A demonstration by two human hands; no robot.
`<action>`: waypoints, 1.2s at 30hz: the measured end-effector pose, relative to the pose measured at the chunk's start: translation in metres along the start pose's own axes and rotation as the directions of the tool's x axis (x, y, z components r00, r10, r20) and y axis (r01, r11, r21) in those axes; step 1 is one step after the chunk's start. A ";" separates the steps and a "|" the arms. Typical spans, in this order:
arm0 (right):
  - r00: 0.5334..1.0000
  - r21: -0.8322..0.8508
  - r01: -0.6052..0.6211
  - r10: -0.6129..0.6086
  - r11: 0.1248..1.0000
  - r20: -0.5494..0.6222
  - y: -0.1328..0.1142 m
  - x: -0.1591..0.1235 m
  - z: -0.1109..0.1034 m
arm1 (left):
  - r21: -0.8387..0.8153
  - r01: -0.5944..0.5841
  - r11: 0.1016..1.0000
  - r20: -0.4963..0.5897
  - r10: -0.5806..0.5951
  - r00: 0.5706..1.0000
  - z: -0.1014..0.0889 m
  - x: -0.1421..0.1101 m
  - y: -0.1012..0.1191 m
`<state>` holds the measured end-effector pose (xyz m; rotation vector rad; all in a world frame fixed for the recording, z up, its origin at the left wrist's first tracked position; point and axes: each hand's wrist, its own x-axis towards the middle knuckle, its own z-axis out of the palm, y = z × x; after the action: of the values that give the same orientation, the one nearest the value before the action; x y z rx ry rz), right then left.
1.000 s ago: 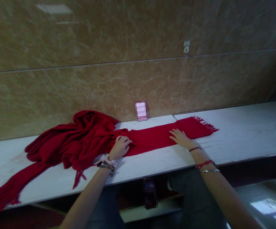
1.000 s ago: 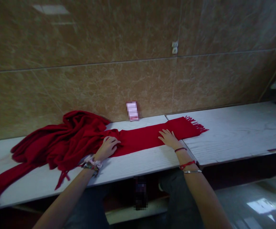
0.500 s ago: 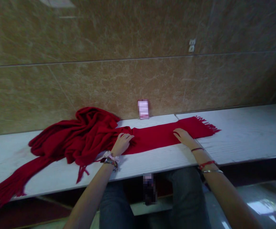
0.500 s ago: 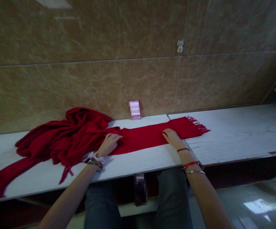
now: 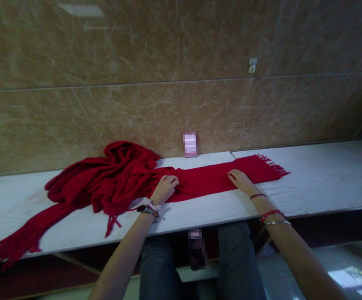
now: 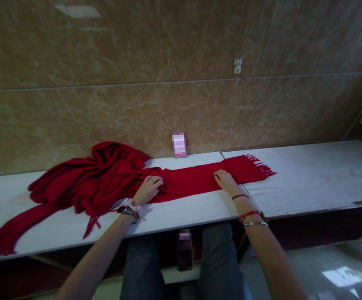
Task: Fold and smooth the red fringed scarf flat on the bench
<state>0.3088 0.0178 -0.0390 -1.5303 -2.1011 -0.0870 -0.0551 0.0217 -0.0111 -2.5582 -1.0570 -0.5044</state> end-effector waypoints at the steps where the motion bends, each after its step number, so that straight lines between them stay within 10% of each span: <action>1: 1.000 -0.001 -0.003 0.003 1.000 0.004 0.000 0.000 0.000 | 0.001 0.000 1.000 0.008 0.000 1.000 -0.001 0.000 0.001; 23: 1.000 0.022 0.022 -0.022 1.000 0.009 0.006 -0.002 0.001 | 0.067 0.063 0.996 -0.084 -0.057 0.995 -0.004 0.001 0.004; 36: 0.958 0.167 0.246 -0.266 0.955 0.107 -0.036 -0.008 -0.006 | 0.092 -0.091 0.992 -0.036 0.095 0.995 0.000 -0.001 0.002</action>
<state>0.2805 -0.0040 -0.0290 -1.1960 -2.3415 0.0797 -0.0544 0.0201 -0.0116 -2.4945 -0.9206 -0.4707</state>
